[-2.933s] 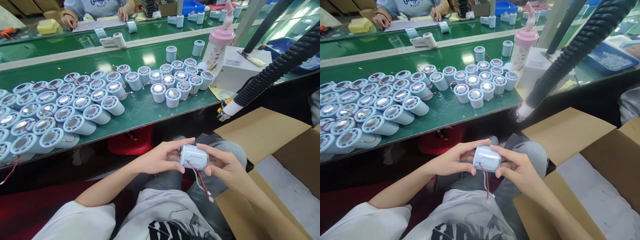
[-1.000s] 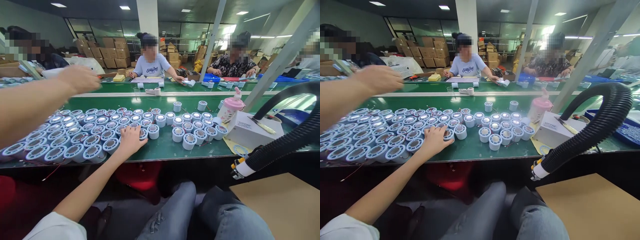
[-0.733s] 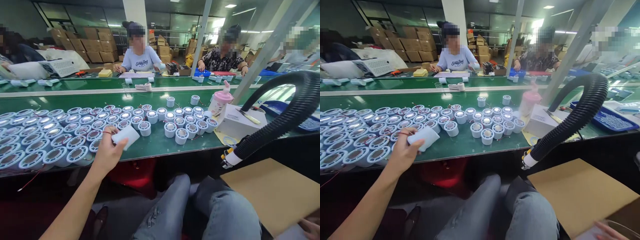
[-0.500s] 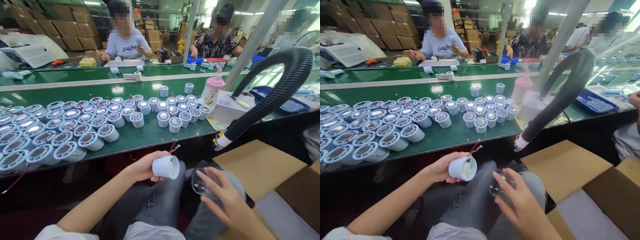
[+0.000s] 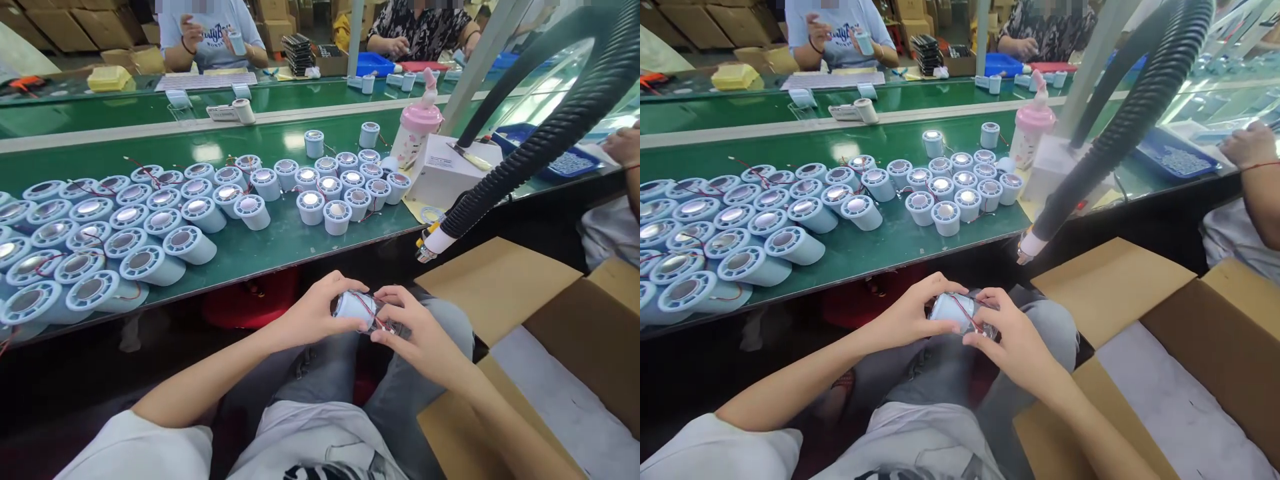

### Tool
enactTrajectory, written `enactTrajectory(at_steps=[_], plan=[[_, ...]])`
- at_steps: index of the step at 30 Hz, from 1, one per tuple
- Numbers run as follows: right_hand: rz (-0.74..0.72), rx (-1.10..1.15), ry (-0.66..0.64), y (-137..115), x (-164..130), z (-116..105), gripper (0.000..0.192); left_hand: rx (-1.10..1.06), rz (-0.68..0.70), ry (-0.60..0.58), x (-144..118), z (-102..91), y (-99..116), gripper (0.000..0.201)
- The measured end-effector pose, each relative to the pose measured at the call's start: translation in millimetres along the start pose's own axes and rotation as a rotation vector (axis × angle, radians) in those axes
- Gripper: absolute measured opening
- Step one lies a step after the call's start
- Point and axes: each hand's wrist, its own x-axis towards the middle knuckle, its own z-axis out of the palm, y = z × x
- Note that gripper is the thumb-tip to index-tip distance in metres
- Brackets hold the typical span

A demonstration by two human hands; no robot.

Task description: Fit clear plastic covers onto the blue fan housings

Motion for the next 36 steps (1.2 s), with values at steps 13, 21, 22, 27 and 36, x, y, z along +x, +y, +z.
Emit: enactTrajectory(at_steps=[13,21,22,27,36], plan=[[0.251,0.640,0.203,9,-1,-7,0.026,-0.443,0.053,-0.157,-1,14.9,-15,0.068],[-0.101,0.106,0.093,11,-15,-8,0.040,-0.743,-0.179,-0.138,-8,16.2,-9,0.072],[-0.099,0.135,0.086,11,-16,-8,0.039,-0.718,-0.175,-0.154,-9,15.1,-8,0.074],[-0.006,0.386,0.003,11,-17,-9,0.047,-0.549,-0.031,-0.136,-12,7.3,-4,0.079],[0.138,0.619,-0.078,6,-15,-13,0.044,-0.472,0.080,-0.121,-14,3.0,-2,0.078]])
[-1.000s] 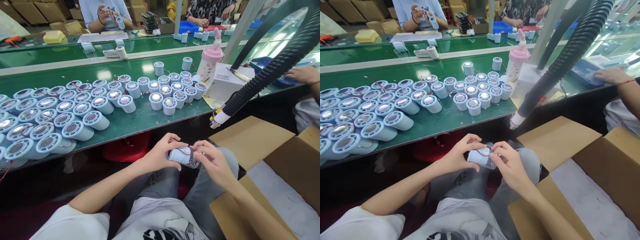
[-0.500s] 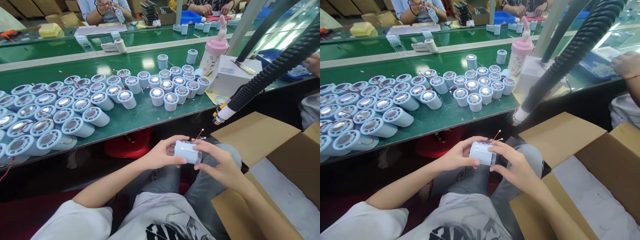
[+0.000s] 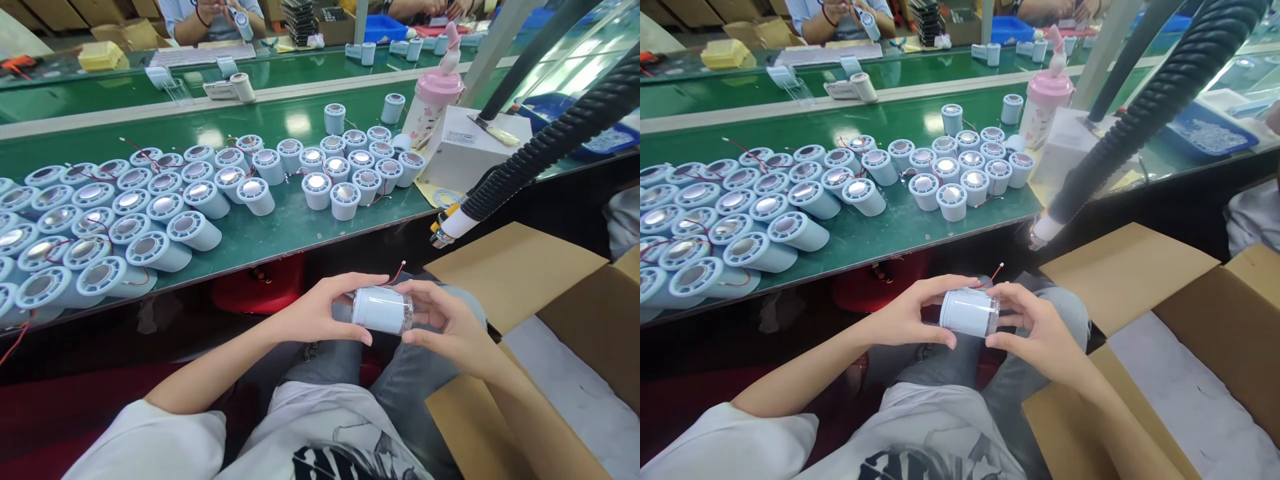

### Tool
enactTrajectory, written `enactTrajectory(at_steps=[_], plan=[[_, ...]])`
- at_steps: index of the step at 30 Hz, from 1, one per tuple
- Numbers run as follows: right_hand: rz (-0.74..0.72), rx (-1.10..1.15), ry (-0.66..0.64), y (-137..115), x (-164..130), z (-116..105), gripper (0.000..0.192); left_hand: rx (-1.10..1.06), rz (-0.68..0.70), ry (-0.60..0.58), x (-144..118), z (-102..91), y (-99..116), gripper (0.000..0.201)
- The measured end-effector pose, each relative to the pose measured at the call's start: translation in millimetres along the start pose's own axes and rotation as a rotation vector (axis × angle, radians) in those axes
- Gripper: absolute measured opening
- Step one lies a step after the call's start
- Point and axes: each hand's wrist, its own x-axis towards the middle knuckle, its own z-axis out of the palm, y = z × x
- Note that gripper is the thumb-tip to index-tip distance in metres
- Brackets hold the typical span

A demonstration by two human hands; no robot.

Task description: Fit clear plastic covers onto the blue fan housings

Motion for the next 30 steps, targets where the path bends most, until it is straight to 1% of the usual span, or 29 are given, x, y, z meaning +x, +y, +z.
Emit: enactTrajectory(at_steps=[5,9,14,18,23,27,30], plan=[[0.084,0.140,-0.011,3,1,1,0.043,0.027,0.025,-0.012,0,-0.7,0,0.078],[0.139,0.196,0.015,4,3,3,0.043,0.039,0.062,-0.016,-1,-1.3,-1,0.078],[0.205,0.326,0.032,5,4,5,0.041,0.045,0.082,-0.024,-1,-1.8,-2,0.077],[0.259,0.363,0.029,6,5,6,0.039,0.051,0.083,-0.026,0,-1.5,-2,0.077],[0.339,0.396,0.014,4,7,10,0.049,0.051,0.091,-0.033,1,-1.0,-2,0.075],[0.381,0.445,0.030,4,10,15,0.053,0.028,0.134,-0.038,2,-0.8,-5,0.076],[0.445,0.480,0.011,4,11,16,0.058,0.015,0.159,-0.036,3,-0.2,-8,0.078]])
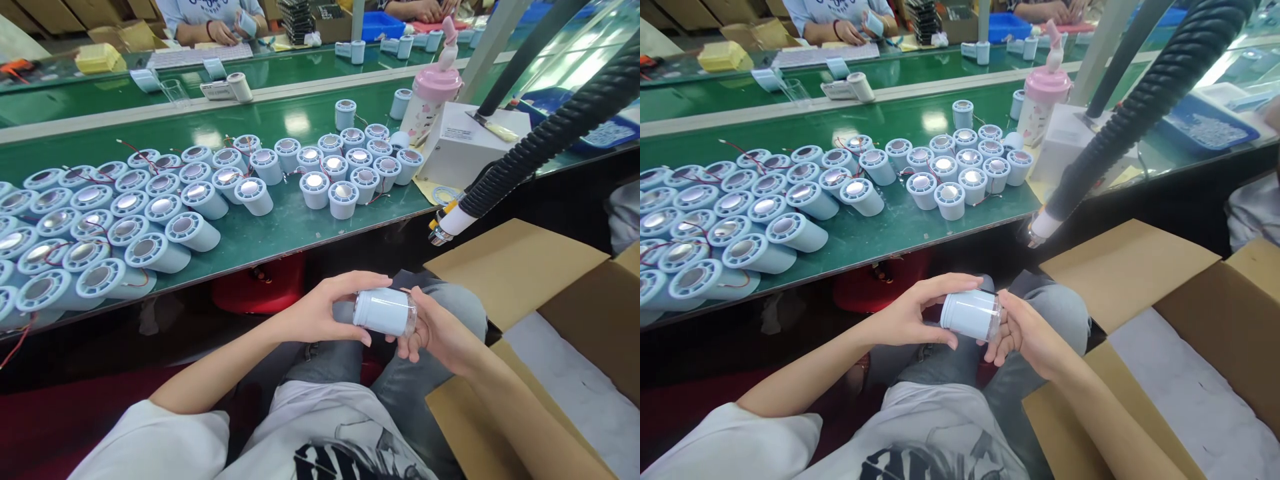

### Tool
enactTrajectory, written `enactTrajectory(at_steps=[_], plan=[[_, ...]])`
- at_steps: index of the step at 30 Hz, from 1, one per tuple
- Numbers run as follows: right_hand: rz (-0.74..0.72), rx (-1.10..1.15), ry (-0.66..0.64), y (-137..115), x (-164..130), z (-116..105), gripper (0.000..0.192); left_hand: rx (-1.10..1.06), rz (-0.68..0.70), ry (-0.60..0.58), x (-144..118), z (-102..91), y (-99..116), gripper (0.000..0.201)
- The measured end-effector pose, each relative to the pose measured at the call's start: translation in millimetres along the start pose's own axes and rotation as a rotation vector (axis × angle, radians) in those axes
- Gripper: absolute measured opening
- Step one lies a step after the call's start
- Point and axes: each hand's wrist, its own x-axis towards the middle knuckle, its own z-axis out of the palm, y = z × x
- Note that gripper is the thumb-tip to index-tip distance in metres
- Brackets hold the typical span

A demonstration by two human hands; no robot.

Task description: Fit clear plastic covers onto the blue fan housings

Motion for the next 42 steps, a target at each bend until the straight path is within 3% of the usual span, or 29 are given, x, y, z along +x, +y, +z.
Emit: enactTrajectory(at_steps=[6,15,25,32,37,39,42], plan=[[0.095,0.040,-0.026,1,0,1,0.063,0.001,0.003,0.004,0,1.0,-2,0.079],[-0.176,-0.125,-0.026,1,-12,4,0.042,-0.013,-0.046,0.024,-5,2.1,4,0.084],[-0.182,-0.132,-0.026,-1,-17,4,0.041,0.037,-0.070,0.043,-6,3.3,15,0.075],[-0.285,-0.044,0.090,-13,-29,-9,0.052,0.113,-0.177,0.276,-13,-15.4,18,0.055],[-0.388,-0.001,0.152,-17,-55,-17,0.051,0.171,-0.257,0.343,-8,-28.5,10,0.050],[-0.431,0.010,0.166,-15,-66,-21,0.049,0.236,-0.314,0.401,-5,-33.0,11,0.053],[-0.470,0.020,0.174,-9,-80,-25,0.049,0.479,-0.422,0.584,-2,-49.1,19,0.053]])
